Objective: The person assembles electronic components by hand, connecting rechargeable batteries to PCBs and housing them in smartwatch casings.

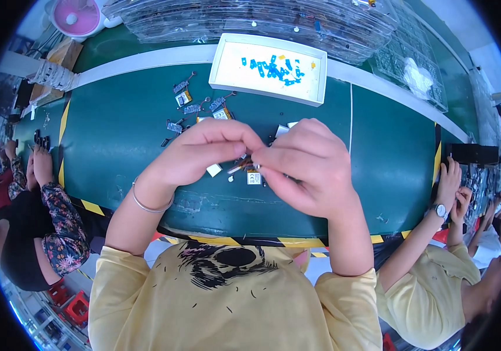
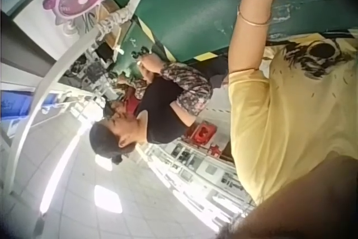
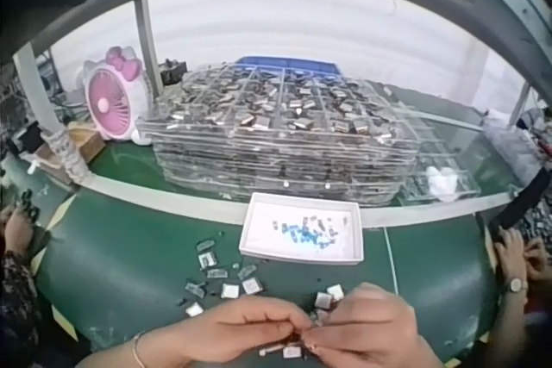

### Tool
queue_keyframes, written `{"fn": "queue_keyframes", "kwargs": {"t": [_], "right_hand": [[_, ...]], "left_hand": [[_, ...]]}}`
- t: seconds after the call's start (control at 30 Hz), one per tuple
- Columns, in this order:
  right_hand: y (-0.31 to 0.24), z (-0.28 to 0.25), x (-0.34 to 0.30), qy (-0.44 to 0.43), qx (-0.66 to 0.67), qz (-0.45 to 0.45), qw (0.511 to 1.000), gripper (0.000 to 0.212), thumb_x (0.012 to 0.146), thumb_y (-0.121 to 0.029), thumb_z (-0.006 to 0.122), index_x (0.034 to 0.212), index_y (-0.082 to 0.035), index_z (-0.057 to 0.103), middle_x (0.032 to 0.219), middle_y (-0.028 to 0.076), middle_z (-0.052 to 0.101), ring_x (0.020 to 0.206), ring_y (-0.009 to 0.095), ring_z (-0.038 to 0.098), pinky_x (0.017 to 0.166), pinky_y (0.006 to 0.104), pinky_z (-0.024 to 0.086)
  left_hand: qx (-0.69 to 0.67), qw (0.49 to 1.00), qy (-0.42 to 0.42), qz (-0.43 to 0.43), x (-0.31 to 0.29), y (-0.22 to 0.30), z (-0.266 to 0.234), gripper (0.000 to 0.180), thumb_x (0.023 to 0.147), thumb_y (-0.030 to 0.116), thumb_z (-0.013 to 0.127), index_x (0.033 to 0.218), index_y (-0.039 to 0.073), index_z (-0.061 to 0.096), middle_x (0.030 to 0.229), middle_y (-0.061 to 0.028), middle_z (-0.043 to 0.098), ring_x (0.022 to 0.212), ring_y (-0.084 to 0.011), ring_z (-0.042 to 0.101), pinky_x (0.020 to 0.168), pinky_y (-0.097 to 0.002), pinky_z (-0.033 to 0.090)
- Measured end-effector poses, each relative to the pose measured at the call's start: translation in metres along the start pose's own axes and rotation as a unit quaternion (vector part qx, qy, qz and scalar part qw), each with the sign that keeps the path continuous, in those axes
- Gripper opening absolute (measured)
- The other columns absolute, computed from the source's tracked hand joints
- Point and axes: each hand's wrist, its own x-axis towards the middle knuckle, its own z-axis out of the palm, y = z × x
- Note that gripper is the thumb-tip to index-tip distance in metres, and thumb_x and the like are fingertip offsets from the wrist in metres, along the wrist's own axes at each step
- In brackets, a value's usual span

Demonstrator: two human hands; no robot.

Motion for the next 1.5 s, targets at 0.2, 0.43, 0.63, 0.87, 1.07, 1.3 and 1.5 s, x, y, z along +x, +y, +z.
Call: {"fn": "queue_keyframes", "kwargs": {"t": [0.2,0.43,0.63,0.87,1.07,1.3,1.5], "right_hand": [[-0.002,-0.007,0.001,0.004,0.031,-0.023,0.999,0.017,0.065,-0.003,0.065,0.082,-0.001,0.069,0.073,0.007,0.061,0.063,0.02,0.055,0.056,0.0292,0.041],[0.0,0.007,-0.003,0.024,0.225,0.181,0.957,0.018,0.071,0.002,0.062,0.089,0.002,0.067,0.079,0.009,0.062,0.073,0.018,0.057,0.064,0.0281,0.043],[-0.013,0.023,-0.001,0.102,0.192,0.251,0.943,0.019,0.075,0.008,0.062,0.093,0.003,0.065,0.09,0.01,0.062,0.081,0.016,0.056,0.072,0.0265,0.044],[-0.013,0.029,0.0,0.119,0.247,0.215,0.937,0.018,0.073,0.006,0.067,0.09,-0.001,0.067,0.081,0.006,0.062,0.071,0.012,0.057,0.063,0.0249,0.045],[-0.004,0.021,-0.003,0.098,0.265,0.239,0.929,0.011,0.075,0.005,0.065,0.086,0.003,0.064,0.087,0.01,0.062,0.082,0.017,0.057,0.072,0.0271,0.044],[-0.005,0.02,0.001,0.115,0.006,0.086,0.99,0.016,0.066,0.005,0.064,0.081,0.001,0.063,0.074,0.009,0.061,0.068,0.019,0.057,0.061,0.0281,0.043],[-0.003,0.024,0.008,0.13,-0.032,0.115,0.984,0.014,0.061,0.002,0.065,0.07,-0.007,0.059,0.067,0.005,0.058,0.061,0.022,0.055,0.058,0.0303,0.043]], "left_hand": [[-0.115,0.992,-0.053,-0.003,-0.009,0.0,0.009,0.014,0.087,0.008,0.059,0.096,-0.002,0.062,0.088,-0.0045,0.061,0.083,-0.0087,0.055,0.072,-0.0224,0.044],[0.108,0.98,0.161,0.046,-0.02,0.009,0.024,0.012,0.085,-0.005,0.057,0.097,-0.005,0.061,0.089,-0.0063,0.062,0.076,-0.0093,0.058,0.067,-0.0234,0.047],[0.199,0.946,0.234,0.105,-0.019,0.008,0.036,0.014,0.08,-0.005,0.059,0.093,-0.003,0.063,0.083,-0.0057,0.064,0.07,-0.008,0.057,0.062,-0.0228,0.047],[0.336,0.896,0.25,0.148,-0.019,0.015,0.039,0.013,0.074,-0.004,0.063,0.086,0.001,0.065,0.072,-0.0055,0.062,0.061,-0.0113,0.057,0.056,-0.023,0.045],[0.304,0.91,0.242,0.144,-0.018,0.011,0.037,0.013,0.074,-0.004,0.063,0.086,0.001,0.065,0.073,-0.006,0.063,0.06,-0.0111,0.057,0.055,-0.023,0.044],[0.305,0.905,0.262,0.141,-0.015,0.011,0.038,0.012,0.074,-0.003,0.063,0.085,0.001,0.065,0.073,-0.0057,0.063,0.06,-0.0109,0.057,0.054,-0.0234,0.044],[0.401,0.867,0.245,0.166,-0.015,0.011,0.035,0.011,0.075,-0.003,0.064,0.085,0.002,0.065,0.07,-0.0044,0.062,0.06,-0.0105,0.058,0.053,-0.0242,0.044]]}}
